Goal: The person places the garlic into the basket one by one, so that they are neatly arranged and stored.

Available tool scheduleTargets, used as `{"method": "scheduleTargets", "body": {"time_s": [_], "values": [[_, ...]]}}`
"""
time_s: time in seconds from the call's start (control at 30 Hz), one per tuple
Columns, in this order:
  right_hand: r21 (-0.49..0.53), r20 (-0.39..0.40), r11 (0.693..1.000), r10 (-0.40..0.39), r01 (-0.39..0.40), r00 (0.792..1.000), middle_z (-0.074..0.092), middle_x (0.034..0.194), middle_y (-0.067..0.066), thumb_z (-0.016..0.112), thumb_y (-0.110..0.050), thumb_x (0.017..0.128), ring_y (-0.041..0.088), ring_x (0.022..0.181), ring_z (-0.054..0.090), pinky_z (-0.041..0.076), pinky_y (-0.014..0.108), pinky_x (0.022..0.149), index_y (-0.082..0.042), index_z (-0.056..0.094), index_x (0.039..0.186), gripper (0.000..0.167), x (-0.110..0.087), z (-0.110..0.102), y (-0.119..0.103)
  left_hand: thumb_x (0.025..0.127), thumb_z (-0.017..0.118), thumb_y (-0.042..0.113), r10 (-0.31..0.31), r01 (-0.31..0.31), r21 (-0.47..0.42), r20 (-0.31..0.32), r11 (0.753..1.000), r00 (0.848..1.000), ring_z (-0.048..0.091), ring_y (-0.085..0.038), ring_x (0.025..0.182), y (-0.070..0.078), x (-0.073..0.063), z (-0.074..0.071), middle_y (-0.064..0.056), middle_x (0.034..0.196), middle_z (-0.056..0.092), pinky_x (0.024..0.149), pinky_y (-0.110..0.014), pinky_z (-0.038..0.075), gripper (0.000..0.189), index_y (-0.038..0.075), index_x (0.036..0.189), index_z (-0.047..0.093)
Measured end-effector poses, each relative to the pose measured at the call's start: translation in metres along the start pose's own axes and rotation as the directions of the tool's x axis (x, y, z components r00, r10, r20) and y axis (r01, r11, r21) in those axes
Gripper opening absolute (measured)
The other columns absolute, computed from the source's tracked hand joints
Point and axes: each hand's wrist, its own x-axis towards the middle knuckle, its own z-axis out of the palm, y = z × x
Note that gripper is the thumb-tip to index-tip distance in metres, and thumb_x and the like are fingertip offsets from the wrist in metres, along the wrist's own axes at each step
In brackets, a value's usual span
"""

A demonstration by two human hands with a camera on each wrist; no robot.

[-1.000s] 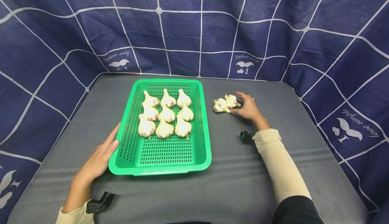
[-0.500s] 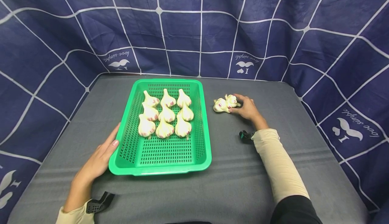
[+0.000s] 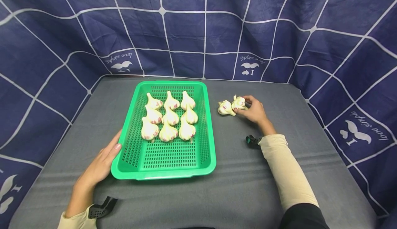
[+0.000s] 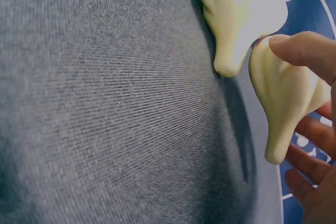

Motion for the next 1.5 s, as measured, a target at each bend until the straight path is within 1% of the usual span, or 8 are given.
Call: {"method": "scheduleTargets", "body": {"time_s": [0.27,0.5,0.73,0.87,1.1,1.27,1.37,1.5], "values": [[0.047,-0.052,0.997,-0.066,0.069,0.996,0.067,0.117,0.020,0.087,-0.021,0.076,0.033,0.101,0.064,0.047,0.042,0.086,0.000,0.058,0.127,0.063,-0.008,-0.006,-0.014,0.108,0.034,0.020,-0.005,0.005,0.012,0.000,1.000,1.000,0.042,-0.036,0.131,-0.001,-0.002,0.001,-0.016,0.154,0.037,0.099,-0.014,0.029,0.054,0.025,0.160,0.019],[0.063,-0.080,0.982,-0.174,0.179,0.981,0.067,0.112,0.014,0.088,-0.019,0.073,0.026,0.098,0.059,0.042,0.035,0.085,-0.005,0.064,0.123,0.057,-0.013,-0.012,-0.032,0.108,0.034,0.018,0.012,-0.012,0.003,-0.001,1.000,1.000,0.040,-0.039,0.133,-0.001,0.000,0.002,-0.017,0.155,0.036,0.097,-0.006,0.023,0.054,0.022,0.160,0.020],[0.126,-0.135,0.942,-0.294,0.311,0.946,0.068,0.107,0.008,0.091,-0.007,0.067,0.004,0.090,0.059,0.043,0.018,0.077,-0.008,0.067,0.122,0.060,-0.019,-0.015,-0.056,0.108,0.034,0.019,0.009,-0.009,0.008,-0.002,1.000,1.000,0.039,-0.037,0.133,-0.001,-0.001,0.001,-0.015,0.155,0.036,0.098,-0.005,0.022,0.053,0.022,0.160,0.020],[0.169,-0.136,0.905,-0.370,0.390,0.919,0.065,0.109,0.012,0.091,0.001,0.064,0.007,0.087,0.057,0.048,0.015,0.072,-0.003,0.068,0.122,0.062,-0.025,-0.016,-0.074,0.108,0.033,0.019,0.005,-0.005,0.012,-0.003,1.000,1.000,0.040,-0.037,0.132,0.000,-0.001,0.001,-0.016,0.154,0.037,0.098,-0.005,0.023,0.053,0.020,0.160,0.021],[0.244,-0.091,0.857,-0.445,0.453,0.891,0.061,0.106,0.020,0.085,0.012,0.065,0.008,0.080,0.059,0.055,0.025,0.065,0.011,0.063,0.119,0.058,-0.047,-0.030,-0.128,0.108,0.033,0.020,0.004,-0.004,0.014,-0.003,1.000,1.000,0.041,-0.038,0.132,0.001,-0.002,0.001,-0.018,0.152,0.040,0.097,-0.007,0.024,0.052,0.017,0.159,0.023],[0.250,-0.082,0.842,-0.474,0.478,0.877,0.063,0.108,0.020,0.087,0.011,0.062,0.017,0.069,0.059,0.054,0.032,0.059,0.012,0.061,0.118,0.061,-0.053,-0.030,-0.143,0.109,0.033,0.020,-0.001,0.001,0.019,-0.002,1.000,1.000,0.041,-0.037,0.132,0.003,-0.003,0.001,-0.017,0.152,0.040,0.098,-0.007,0.024,0.051,0.015,0.159,0.024],[0.278,-0.070,0.829,-0.485,0.484,0.871,0.063,0.109,0.021,0.087,0.011,0.061,0.027,0.064,0.057,0.051,0.039,0.057,0.013,0.060,0.117,0.063,-0.055,-0.028,-0.147,0.109,0.033,0.021,-0.009,0.009,0.027,0.000,1.000,1.000,0.043,-0.036,0.131,0.003,-0.004,0.001,-0.018,0.150,0.043,0.100,-0.015,0.030,0.051,0.013,0.158,0.025],[0.312,-0.050,0.813,-0.502,0.491,0.863,0.063,0.110,0.022,0.087,0.011,0.062,0.020,0.071,0.055,0.050,0.041,0.057,0.013,0.061,0.116,0.060,-0.058,-0.024,-0.151,0.109,0.033,0.022,-0.027,0.027,0.032,0.009,0.999,1.000,0.046,-0.035,0.129,0.004,-0.006,0.001,-0.019,0.147,0.046,0.100,-0.026,0.035,0.051,0.011,0.158,0.026]]}}
